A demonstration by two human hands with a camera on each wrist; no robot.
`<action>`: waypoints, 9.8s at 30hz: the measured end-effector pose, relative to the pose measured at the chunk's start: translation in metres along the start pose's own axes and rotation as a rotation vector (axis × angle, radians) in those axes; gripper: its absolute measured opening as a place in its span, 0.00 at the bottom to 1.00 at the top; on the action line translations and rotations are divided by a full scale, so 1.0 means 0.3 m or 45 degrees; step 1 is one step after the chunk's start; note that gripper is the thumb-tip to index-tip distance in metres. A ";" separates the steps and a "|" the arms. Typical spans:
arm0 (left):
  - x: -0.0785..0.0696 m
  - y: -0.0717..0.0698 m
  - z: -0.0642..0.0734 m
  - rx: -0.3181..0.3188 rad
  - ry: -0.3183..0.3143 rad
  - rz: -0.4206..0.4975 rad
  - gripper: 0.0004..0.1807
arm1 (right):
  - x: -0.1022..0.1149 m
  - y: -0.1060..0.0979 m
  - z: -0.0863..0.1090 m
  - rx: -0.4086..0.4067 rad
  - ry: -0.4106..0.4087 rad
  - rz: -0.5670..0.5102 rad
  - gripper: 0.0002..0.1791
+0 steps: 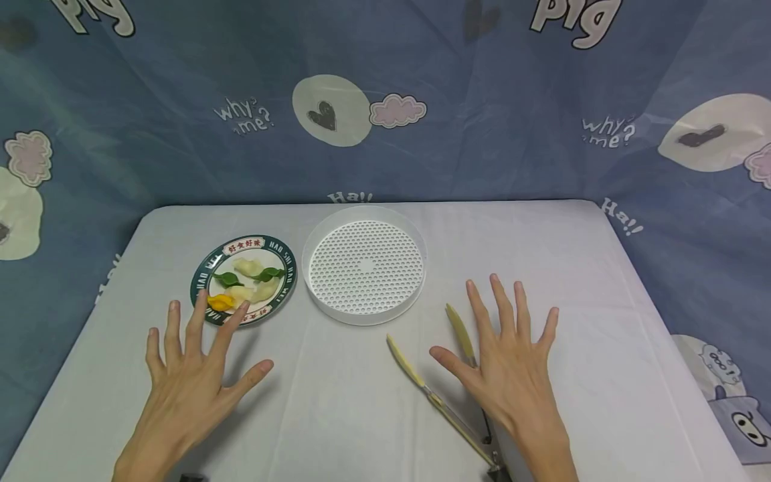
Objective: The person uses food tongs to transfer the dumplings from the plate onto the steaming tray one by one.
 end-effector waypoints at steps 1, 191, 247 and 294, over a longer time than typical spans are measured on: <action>-0.001 -0.003 -0.001 -0.002 0.001 0.011 0.53 | -0.001 -0.001 0.002 0.002 0.001 0.001 0.60; 0.297 0.206 -0.082 0.076 -0.920 1.250 0.43 | 0.611 0.095 -0.326 -0.085 -0.884 0.344 0.46; 0.294 0.207 -0.088 0.097 -0.919 1.300 0.42 | 0.711 0.143 -0.446 0.025 -0.864 0.471 0.35; 0.299 0.218 -0.086 0.091 -0.940 1.316 0.43 | 0.654 0.172 -0.430 -0.011 -0.814 0.303 0.33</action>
Point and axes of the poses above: each hand's wrist, its own z-axis away from the middle knuckle, its own y-axis out of the palm, x = y × z, the point moved 10 cm from there along -z, towards the middle knuckle, and after that the axes turned 9 degrees about -y, right-handed, at the moved point
